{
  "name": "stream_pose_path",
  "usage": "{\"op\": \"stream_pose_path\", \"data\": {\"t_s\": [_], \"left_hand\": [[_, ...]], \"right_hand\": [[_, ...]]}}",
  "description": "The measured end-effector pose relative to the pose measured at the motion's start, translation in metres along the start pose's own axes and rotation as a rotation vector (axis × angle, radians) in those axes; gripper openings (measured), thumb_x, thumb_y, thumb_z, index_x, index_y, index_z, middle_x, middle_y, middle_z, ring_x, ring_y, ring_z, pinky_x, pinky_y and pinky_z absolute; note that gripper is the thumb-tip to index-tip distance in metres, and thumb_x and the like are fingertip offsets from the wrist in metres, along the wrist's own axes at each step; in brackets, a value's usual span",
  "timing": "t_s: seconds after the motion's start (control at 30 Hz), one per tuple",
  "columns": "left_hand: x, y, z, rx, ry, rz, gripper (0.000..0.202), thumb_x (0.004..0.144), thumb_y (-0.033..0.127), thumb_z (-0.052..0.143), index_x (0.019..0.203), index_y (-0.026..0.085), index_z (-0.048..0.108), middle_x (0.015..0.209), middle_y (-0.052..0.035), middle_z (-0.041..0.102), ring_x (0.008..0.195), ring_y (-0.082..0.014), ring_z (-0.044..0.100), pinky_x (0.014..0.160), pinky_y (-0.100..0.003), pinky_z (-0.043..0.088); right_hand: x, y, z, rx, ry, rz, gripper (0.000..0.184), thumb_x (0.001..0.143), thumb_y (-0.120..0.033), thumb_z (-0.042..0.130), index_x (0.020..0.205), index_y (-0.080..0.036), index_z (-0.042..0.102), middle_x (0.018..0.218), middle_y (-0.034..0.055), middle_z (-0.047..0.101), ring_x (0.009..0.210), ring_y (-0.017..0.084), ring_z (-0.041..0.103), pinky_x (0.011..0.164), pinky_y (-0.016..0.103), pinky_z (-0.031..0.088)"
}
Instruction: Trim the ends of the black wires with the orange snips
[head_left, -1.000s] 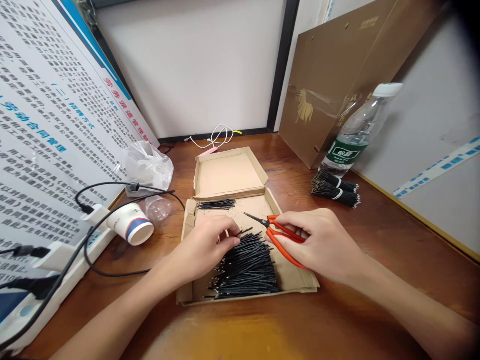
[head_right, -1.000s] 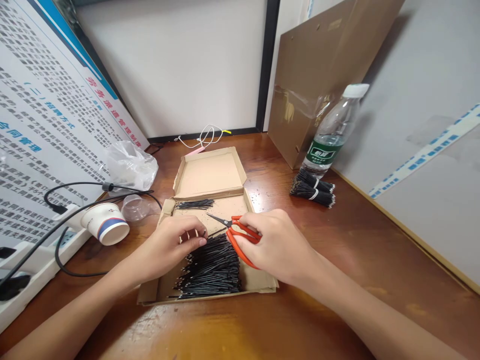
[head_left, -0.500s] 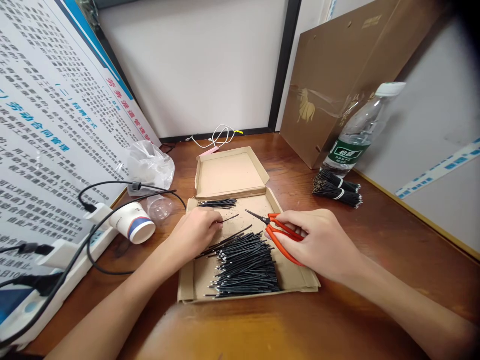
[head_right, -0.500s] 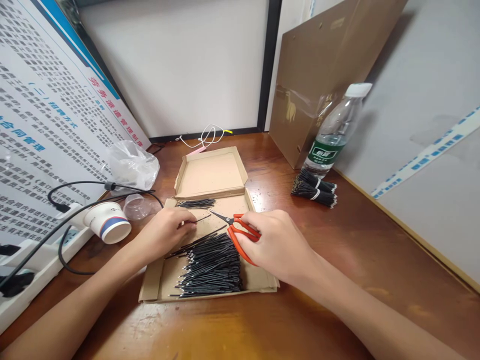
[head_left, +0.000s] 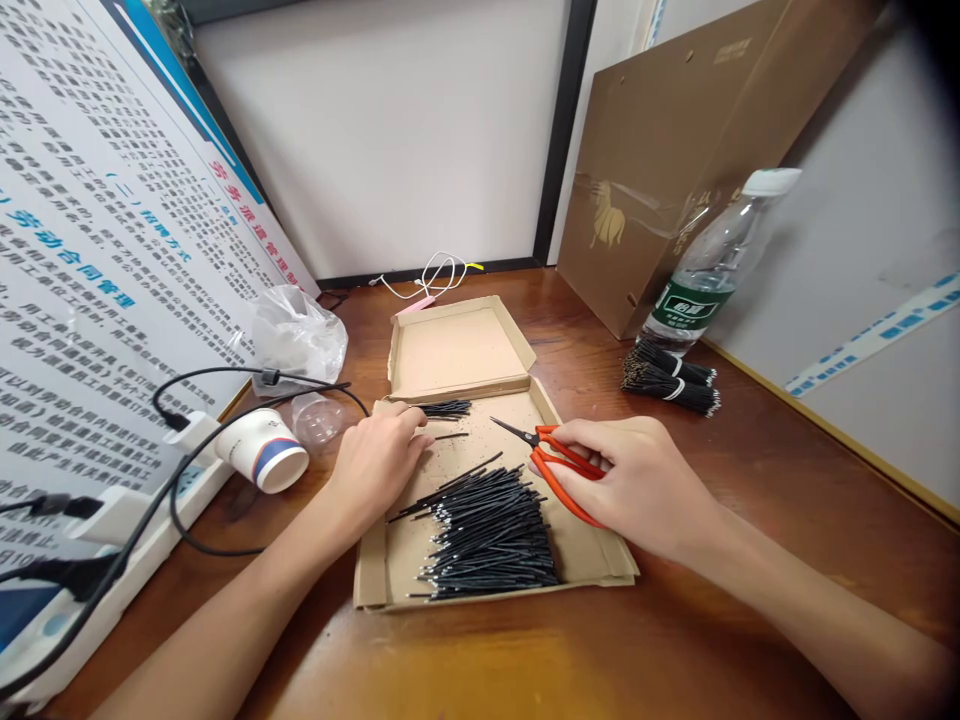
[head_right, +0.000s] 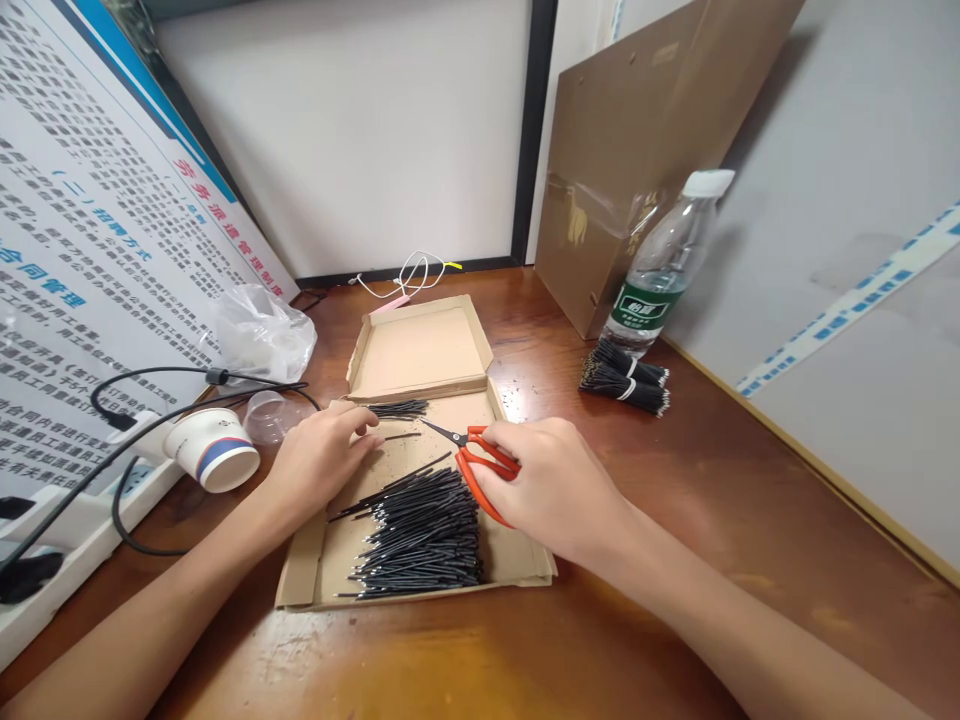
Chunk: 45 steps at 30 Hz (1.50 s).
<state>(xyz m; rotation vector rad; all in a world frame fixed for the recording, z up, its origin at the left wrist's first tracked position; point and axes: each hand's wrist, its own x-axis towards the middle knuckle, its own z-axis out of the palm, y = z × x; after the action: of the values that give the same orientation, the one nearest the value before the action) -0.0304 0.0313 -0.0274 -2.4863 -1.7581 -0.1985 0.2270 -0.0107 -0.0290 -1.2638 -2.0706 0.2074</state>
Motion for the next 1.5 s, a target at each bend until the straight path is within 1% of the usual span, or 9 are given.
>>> {"op": "stream_pose_path", "data": {"t_s": [0.3,0.47,0.6,0.73,0.87,0.97,1.2,1.33,1.5], "left_hand": [[-0.006,0.016,-0.004,-0.3,-0.12,0.252,0.015,0.09,0.02,0.054,0.081,0.015,0.065,0.082,-0.006,0.064,0.079,-0.0191,0.059,0.071,-0.03,0.044],[-0.01,0.016,-0.001,-0.35,-0.186,0.28,0.014,0.09,0.02,0.056,0.08,0.015,0.064,0.083,-0.0061,0.063,0.079,-0.019,0.059,0.07,-0.03,0.045],[-0.01,0.015,0.001,-0.373,-0.219,0.258,0.009,0.086,0.014,0.056,0.082,0.016,0.063,0.086,-0.0061,0.063,0.081,-0.0199,0.058,0.072,-0.031,0.045],[-0.01,0.017,0.001,-0.404,-0.234,0.208,0.011,0.084,0.013,0.055,0.078,0.016,0.064,0.082,-0.0055,0.065,0.077,-0.0195,0.059,0.068,-0.03,0.043],[-0.011,0.017,0.001,-0.446,-0.258,0.148,0.01,0.084,0.015,0.056,0.078,0.017,0.063,0.081,-0.0047,0.066,0.078,-0.0204,0.059,0.069,-0.031,0.042],[-0.011,0.016,0.002,-0.458,-0.239,0.119,0.008,0.083,0.014,0.057,0.079,0.017,0.062,0.083,-0.0042,0.066,0.082,-0.0212,0.059,0.07,-0.031,0.041],[-0.009,0.011,0.004,-0.502,-0.268,0.097,0.011,0.082,0.021,0.059,0.073,0.017,0.062,0.072,-0.0011,0.064,0.068,-0.0176,0.057,0.061,-0.026,0.037],[-0.009,0.013,0.002,-0.485,-0.265,0.095,0.01,0.083,0.019,0.058,0.074,0.017,0.062,0.074,-0.0019,0.065,0.069,-0.018,0.058,0.061,-0.027,0.037],[-0.011,0.015,0.004,-0.467,-0.233,0.115,0.01,0.082,0.018,0.058,0.074,0.017,0.063,0.073,-0.0027,0.066,0.07,-0.0185,0.059,0.062,-0.027,0.038]], "right_hand": [[0.004,0.007,0.003,-0.034,-0.013,-0.001,0.024,0.083,-0.03,0.055,0.07,-0.016,0.069,0.048,-0.0013,0.051,0.043,0.01,0.035,0.046,0.026,0.028],[0.003,0.007,0.011,0.097,-0.037,0.071,0.02,0.082,-0.03,0.059,0.071,-0.015,0.067,0.051,-0.001,0.054,0.045,0.009,0.036,0.045,0.024,0.029],[0.009,0.0,0.015,0.343,-0.042,0.248,0.02,0.082,-0.034,0.062,0.079,-0.015,0.067,0.06,-0.0003,0.061,0.048,0.009,0.044,0.046,0.023,0.035],[0.025,-0.004,0.022,0.459,-0.099,0.248,0.02,0.085,-0.031,0.056,0.089,-0.014,0.067,0.08,0.0052,0.071,0.069,0.015,0.062,0.061,0.026,0.046],[0.041,-0.003,0.031,0.399,-0.193,0.253,0.02,0.083,-0.03,0.057,0.084,-0.013,0.068,0.081,0.0056,0.071,0.069,0.014,0.062,0.062,0.026,0.045],[0.049,-0.002,0.037,0.313,-0.193,0.298,0.023,0.083,-0.033,0.056,0.078,-0.013,0.066,0.075,0.0057,0.07,0.064,0.014,0.059,0.057,0.025,0.041],[0.052,-0.006,0.053,0.103,-0.193,0.312,0.023,0.079,-0.027,0.054,0.058,-0.018,0.055,0.055,0.0007,0.058,0.052,0.013,0.046,0.051,0.025,0.027],[0.043,-0.007,0.057,0.044,-0.132,0.324,0.018,0.078,-0.024,0.053,0.061,-0.019,0.052,0.059,0.0014,0.058,0.054,0.014,0.044,0.053,0.026,0.024],[0.038,-0.003,0.057,0.065,-0.105,0.335,0.022,0.085,-0.031,0.049,0.066,-0.02,0.053,0.062,0.0022,0.06,0.056,0.015,0.048,0.054,0.026,0.027]]}}
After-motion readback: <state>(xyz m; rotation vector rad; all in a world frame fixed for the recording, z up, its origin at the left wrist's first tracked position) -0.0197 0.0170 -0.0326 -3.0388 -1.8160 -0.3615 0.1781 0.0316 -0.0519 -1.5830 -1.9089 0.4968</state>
